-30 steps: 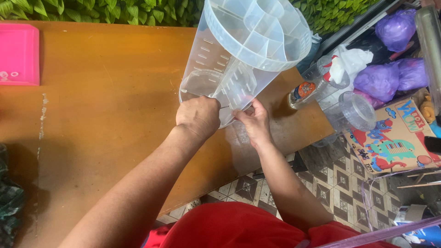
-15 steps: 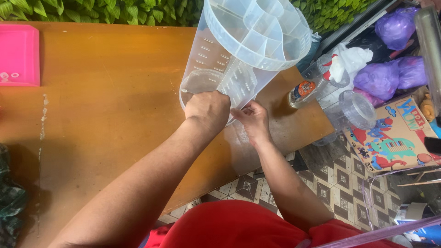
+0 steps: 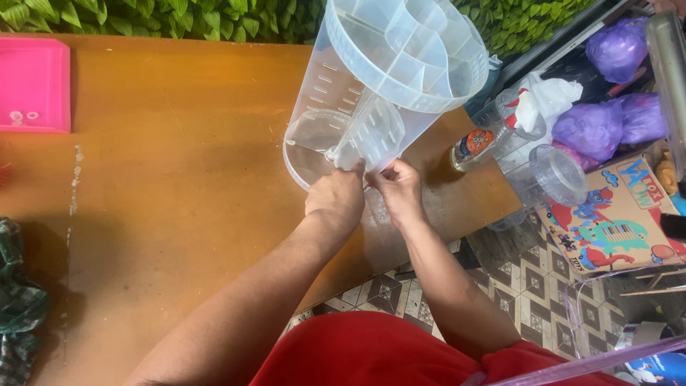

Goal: The person uses a screwdriver to tighten screws on a clear plastic container with internal compartments. They repeatedly insert and tighten screws at multiple locations on the container's rim and base, then inspect the assembly by rotating the container.

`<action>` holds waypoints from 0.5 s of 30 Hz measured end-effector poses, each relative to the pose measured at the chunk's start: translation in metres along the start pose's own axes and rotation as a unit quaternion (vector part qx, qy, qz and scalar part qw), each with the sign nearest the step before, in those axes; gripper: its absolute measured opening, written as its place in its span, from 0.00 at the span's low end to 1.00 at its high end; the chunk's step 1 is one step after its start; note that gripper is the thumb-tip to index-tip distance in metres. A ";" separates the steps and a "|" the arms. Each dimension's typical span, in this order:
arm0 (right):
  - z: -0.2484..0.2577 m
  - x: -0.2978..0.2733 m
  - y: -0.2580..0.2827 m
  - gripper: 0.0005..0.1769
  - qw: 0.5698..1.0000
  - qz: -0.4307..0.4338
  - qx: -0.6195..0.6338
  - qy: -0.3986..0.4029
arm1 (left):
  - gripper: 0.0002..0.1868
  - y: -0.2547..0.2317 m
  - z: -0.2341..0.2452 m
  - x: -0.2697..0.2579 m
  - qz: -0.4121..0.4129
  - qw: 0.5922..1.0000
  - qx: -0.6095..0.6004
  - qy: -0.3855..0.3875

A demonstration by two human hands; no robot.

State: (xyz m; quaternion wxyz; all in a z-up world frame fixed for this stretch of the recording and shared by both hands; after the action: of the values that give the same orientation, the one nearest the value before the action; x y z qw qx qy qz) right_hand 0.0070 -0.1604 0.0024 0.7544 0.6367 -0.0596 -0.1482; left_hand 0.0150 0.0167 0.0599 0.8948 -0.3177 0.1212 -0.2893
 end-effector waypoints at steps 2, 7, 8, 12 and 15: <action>0.001 0.001 -0.002 0.04 1.000 0.001 -0.004 -0.006 | 0.33 0.000 -0.003 0.000 0.006 1.000 -0.011 -0.004; 0.003 0.003 -0.003 0.03 1.000 -0.004 -0.001 -0.007 | 0.37 0.000 -0.008 0.002 0.040 0.998 -0.049 0.022; 0.004 0.003 -0.003 0.03 1.000 -0.007 0.003 -0.004 | 0.37 0.000 -0.009 0.003 0.038 0.998 -0.050 0.017; 0.003 0.003 -0.003 0.03 1.000 -0.005 -0.007 -0.007 | 0.35 0.002 -0.012 0.003 0.043 0.997 -0.056 0.000; 0.003 0.002 -0.001 0.03 1.000 -0.005 -0.005 -0.007 | 0.35 0.003 -0.016 0.003 0.049 0.997 -0.065 -0.015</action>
State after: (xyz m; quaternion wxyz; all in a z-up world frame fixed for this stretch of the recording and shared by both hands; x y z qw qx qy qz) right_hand 0.0078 -0.1639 0.0013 0.7566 0.6318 -0.0615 -0.1566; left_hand 0.0119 0.0089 0.0460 0.8872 -0.3729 0.1416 -0.2318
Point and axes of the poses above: each hand's wrist, its own x-axis towards the middle knuckle, its own z-axis out of the back of the hand, y = z × x, the point moved 2 cm from there along x, towards the middle knuckle, and after that the axes turned 13 degrees about -z, right-handed, at the moved point
